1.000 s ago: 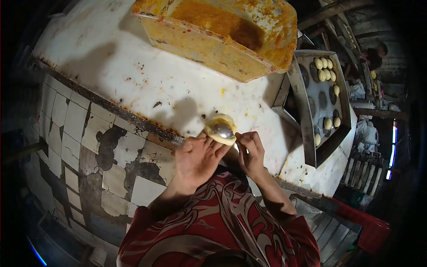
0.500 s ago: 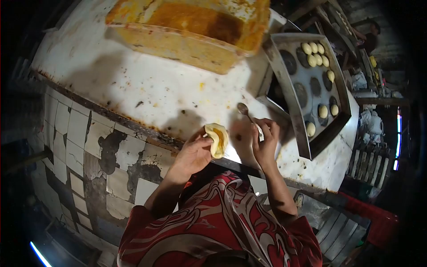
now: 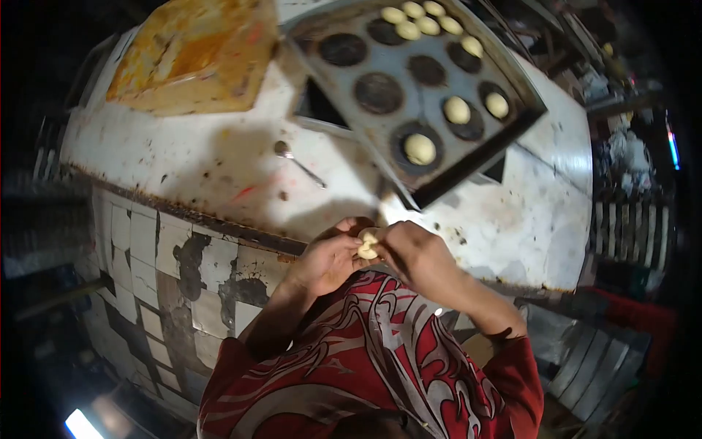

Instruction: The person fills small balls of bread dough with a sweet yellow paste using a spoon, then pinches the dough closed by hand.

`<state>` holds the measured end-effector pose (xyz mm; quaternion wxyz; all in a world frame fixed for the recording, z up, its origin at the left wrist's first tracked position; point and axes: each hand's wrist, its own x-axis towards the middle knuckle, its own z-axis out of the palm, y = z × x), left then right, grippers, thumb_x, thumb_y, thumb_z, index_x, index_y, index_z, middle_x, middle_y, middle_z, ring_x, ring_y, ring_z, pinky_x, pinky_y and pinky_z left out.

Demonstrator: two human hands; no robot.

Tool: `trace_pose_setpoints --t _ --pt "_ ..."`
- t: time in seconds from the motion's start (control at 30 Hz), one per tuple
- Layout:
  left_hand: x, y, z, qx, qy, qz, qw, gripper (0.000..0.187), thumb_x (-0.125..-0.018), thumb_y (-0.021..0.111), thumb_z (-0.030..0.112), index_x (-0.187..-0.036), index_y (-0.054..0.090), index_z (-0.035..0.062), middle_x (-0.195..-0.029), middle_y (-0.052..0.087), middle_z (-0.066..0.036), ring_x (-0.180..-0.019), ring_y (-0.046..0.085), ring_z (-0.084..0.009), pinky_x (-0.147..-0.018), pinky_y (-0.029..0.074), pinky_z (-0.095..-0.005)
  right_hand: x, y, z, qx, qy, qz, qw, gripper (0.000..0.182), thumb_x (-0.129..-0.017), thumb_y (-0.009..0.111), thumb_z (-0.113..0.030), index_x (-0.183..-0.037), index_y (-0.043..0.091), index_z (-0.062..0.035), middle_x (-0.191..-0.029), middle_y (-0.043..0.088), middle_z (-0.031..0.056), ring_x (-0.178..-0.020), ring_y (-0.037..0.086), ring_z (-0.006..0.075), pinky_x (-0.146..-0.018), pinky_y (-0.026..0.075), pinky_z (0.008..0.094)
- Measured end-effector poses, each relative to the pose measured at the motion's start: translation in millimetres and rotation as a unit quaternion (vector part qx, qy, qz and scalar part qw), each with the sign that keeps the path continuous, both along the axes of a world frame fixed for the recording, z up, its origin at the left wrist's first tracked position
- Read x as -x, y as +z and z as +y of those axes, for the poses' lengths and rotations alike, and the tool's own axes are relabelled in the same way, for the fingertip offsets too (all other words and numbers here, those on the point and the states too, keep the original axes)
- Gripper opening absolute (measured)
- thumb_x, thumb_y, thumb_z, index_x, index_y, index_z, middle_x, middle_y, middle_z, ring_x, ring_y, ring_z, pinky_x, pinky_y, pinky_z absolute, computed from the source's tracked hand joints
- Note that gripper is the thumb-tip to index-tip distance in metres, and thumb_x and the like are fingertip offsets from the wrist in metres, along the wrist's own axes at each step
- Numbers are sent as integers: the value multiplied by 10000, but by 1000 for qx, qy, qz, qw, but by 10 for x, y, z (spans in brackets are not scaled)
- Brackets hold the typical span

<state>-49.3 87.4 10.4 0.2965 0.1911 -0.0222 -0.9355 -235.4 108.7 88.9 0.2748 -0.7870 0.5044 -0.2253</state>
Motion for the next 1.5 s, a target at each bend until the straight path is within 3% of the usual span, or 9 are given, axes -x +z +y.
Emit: trace_pose_setpoints --t 0.17,0.27,0.37,0.53,0.73,0.77,0.97,1.07,1.5 --pt "700 366 187 312 -149 -283 894 298 -900 553 108 -1183 501 28 -1087 570 -55 -969 551 -130 -806 463 -272 923 -74 258 -241 -33 -191 951 235 -860 567 -81 -1067 507 12 -895 609 209 -728 631 365 -666 510 370" --pt "1115 439 245 325 -154 -330 873 259 -906 554 129 -1145 523 35 -1029 583 -49 -935 567 -123 -796 479 -270 1231 -122 537 -395 -141 -508 752 191 -880 558 -46 -1054 538 29 -957 590 137 -812 618 174 -716 501 284" --pt "1478 377 302 117 -96 -263 953 192 -930 524 193 -1062 546 57 -954 592 -46 -903 595 -131 -766 528 -284 1370 -28 813 -23 -115 -232 966 246 -772 639 -24 -999 575 46 -1049 500 159 -995 547 310 -831 468 369" --pt "1976 431 328 87 -182 -158 967 203 -917 547 174 -1077 540 49 -978 598 -53 -917 597 -149 -825 510 -289 1719 -139 1084 146 -180 -35 972 232 -730 653 -10 -950 586 20 -1018 504 157 -877 534 313 -763 460 378" --pt "2560 162 325 582 -237 -307 715 321 -816 648 69 -1115 537 36 -1138 536 -72 -1000 559 -170 -870 456 -311 2569 -342 1122 -178 -235 -426 855 89 -846 594 -6 -892 520 12 -832 626 66 -765 598 139 -688 482 275" --pt "2715 95 288 767 -155 -324 531 426 -779 666 63 -1173 507 31 -1194 513 -106 -1051 538 -225 -897 438 -347 2711 -400 1109 -166 -297 -442 830 90 -875 567 -44 -918 531 26 -842 630 65 -763 592 125 -689 478 265" --pt "3164 -362 293 874 -104 -357 312 650 -761 670 73 -1343 382 44 -1332 448 -140 -1208 462 -255 -985 369 -345 2952 -1197 830 1 -478 -246 843 247 -922 493 -182 -919 602 40 -885 648 165 -784 620 235 -728 476 313" --pt "2689 -115 195 733 -51 -390 555 638 -776 656 74 -1349 379 42 -1373 413 -141 -1253 426 -242 -1011 344 -360 2403 -1370 771 13 -355 -200 913 183 -872 565 -168 -873 601 12 -856 622 143 -842 589 283 -791 451 347" --pt "1097 292 122 657 -201 -289 667 457 -800 667 112 -1221 511 26 -1284 486 -112 -1207 458 -241 -1009 349 -342 2164 -1434 800 87 -391 82 912 137 -789 590 -134 -865 585 -20 -883 553 156 -871 490 359 -781 386 455"
